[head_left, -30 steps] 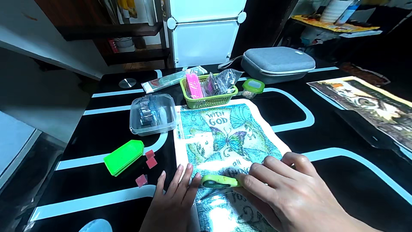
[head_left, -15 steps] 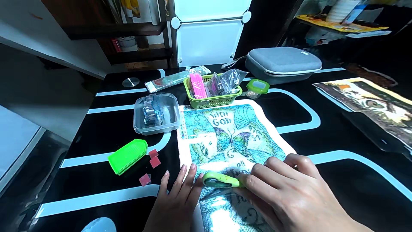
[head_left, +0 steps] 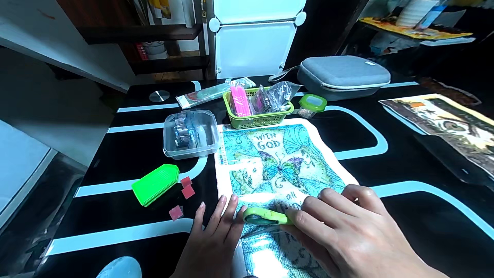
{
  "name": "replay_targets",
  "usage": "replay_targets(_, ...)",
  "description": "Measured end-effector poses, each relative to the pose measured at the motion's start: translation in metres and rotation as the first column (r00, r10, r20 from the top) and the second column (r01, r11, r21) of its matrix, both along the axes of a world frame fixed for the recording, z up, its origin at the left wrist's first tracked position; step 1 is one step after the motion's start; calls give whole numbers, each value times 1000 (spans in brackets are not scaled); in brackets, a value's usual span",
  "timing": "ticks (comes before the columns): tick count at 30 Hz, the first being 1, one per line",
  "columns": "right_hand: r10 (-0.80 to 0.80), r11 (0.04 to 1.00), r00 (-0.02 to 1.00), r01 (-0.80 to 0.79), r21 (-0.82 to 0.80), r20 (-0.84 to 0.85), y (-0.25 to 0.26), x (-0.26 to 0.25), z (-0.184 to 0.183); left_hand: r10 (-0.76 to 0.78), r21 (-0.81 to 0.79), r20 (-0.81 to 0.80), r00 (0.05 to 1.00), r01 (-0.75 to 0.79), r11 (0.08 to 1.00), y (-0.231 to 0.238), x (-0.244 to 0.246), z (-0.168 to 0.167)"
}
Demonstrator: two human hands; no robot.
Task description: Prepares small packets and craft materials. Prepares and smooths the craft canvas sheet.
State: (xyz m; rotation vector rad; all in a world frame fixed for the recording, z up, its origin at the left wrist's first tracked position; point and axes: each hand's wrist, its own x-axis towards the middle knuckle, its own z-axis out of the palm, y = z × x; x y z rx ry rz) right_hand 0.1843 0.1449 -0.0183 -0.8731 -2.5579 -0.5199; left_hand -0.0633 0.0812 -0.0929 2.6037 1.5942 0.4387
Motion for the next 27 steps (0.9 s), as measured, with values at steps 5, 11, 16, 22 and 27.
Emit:
replay_targets(5,17,1000,1000,-18,19,22,1,-1,3,-1,-9,-17,1000,1,1000,0,0,0)
replay_targets(11,26,999,999,-27,26,28,2,1,3,-3,4,-15,1000,3,1000,0,0,0)
replay_targets(16,22,1000,999,-23,17,32,2,3,2,-1,-20,-7,1000,1,1000,1,0,2)
replay_targets(22,22,1000,999,-23,19,30,2,6,2,-5,-24,-4,1000,5,1000,1,0,1)
replay_targets(27,30,999,999,-31,22,28,3,8,2,-6,-33,5,1000,6,999,1,0,2)
